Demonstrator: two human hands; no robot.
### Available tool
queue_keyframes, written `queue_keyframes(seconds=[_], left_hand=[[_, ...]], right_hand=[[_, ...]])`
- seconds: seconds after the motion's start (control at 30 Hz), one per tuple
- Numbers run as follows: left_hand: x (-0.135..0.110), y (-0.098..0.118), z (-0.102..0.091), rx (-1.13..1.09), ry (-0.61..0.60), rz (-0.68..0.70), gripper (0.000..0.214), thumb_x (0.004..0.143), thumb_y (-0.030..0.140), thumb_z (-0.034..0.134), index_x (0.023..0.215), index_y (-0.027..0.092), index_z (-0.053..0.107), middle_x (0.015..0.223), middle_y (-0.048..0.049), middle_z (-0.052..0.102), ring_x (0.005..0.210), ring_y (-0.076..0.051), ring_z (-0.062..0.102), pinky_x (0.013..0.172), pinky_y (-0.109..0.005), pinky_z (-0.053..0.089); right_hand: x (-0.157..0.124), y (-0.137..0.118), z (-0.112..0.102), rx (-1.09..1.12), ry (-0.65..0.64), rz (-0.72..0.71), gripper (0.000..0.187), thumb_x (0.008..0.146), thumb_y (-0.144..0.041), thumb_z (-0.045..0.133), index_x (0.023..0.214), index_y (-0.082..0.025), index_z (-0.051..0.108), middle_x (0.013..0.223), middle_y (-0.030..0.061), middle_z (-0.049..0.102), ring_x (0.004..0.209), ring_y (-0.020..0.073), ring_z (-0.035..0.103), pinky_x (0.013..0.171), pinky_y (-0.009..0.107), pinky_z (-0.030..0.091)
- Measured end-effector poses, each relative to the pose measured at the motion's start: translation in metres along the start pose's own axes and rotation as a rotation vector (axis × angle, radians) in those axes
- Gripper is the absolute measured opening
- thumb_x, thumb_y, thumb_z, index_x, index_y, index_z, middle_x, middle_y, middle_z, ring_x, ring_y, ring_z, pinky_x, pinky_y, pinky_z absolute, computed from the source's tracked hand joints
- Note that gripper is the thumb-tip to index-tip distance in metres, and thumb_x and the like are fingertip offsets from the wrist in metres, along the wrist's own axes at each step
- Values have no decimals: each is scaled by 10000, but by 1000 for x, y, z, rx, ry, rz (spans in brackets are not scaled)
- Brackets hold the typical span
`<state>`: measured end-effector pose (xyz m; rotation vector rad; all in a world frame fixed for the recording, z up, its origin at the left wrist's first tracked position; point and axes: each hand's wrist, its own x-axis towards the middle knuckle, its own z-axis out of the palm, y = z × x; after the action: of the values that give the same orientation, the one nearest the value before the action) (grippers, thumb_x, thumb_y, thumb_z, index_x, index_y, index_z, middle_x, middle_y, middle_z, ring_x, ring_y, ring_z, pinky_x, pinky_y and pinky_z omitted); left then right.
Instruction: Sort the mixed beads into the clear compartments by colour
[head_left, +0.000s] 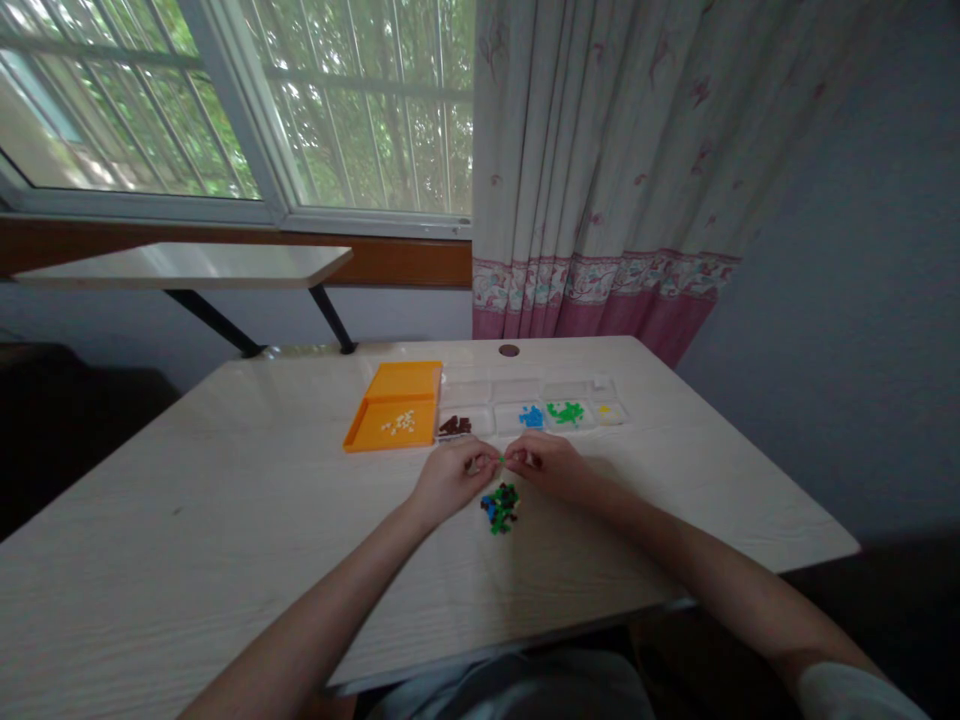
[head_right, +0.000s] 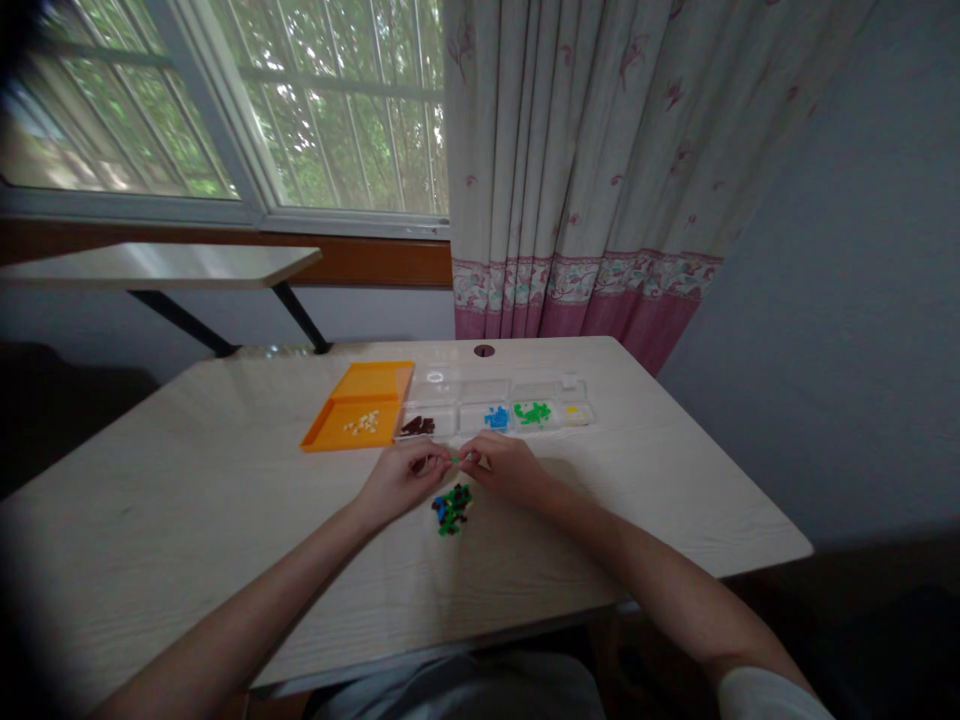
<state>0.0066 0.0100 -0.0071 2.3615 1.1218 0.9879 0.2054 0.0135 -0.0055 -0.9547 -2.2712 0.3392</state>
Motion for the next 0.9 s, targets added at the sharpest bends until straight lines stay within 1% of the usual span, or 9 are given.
queue_keyframes(seconds=[0.2,0.33,0.4,0.47,0.53,0.63,0.77,0.9], left_hand=[[1,1,0,-28,-30,-8,125,801,227,529,816,178,642,671,-3,588,605,-99,512,543,-189,373],[2,1,-3,-23,-64,-25,137,805,237,526,871,180,632,703,-8,593,639,-112,528,589,-206,404],[2,0,-5,-22,-118,10,134,806,205,513,866,182,630,765,-22,611,712,-125,550,653,-219,424],[2,-1,-6,-8,-207,60,146,811,169,488,841,185,630,821,-31,618,779,-133,561,698,-221,429],[1,-2,-7,31,-284,92,163,817,156,472,845,192,629,842,-31,610,790,-132,564,694,-210,429],[0,-2,-7,106,-345,117,190,830,163,460,897,214,630,855,-23,590,778,-125,566,677,-195,428],[1,-2,-7,162,-375,140,225,844,174,443,949,235,632,877,-22,572,790,-123,570,693,-193,428],[3,-3,-6,167,-362,136,210,838,183,454,941,227,633,889,-25,575,796,-130,574,706,-206,430]], right_hand=[[0,-1,0,4,9,-7,74,801,-228,575,824,-179,625,703,8,595,613,105,524,578,201,391],[1,-1,-4,-10,30,-12,95,817,-239,540,819,-183,616,713,14,597,623,110,527,587,207,396],[1,2,-7,-25,81,-23,112,828,-253,520,823,-186,609,717,19,600,630,114,530,604,215,403],[2,5,-10,-37,148,-32,126,835,-266,507,819,-187,604,717,27,602,635,119,533,608,222,408],[2,8,-14,-46,208,-37,128,833,-268,506,808,-187,601,716,34,604,640,126,537,603,226,411],[3,10,-19,-64,261,-30,126,828,-267,509,796,-186,600,711,37,602,648,131,542,609,231,417],[3,10,-21,-84,274,18,144,826,-294,513,810,-189,611,721,33,600,640,126,538,605,229,422],[3,10,-21,-87,280,25,155,828,-300,512,810,-189,619,709,32,595,630,126,532,598,232,422]])
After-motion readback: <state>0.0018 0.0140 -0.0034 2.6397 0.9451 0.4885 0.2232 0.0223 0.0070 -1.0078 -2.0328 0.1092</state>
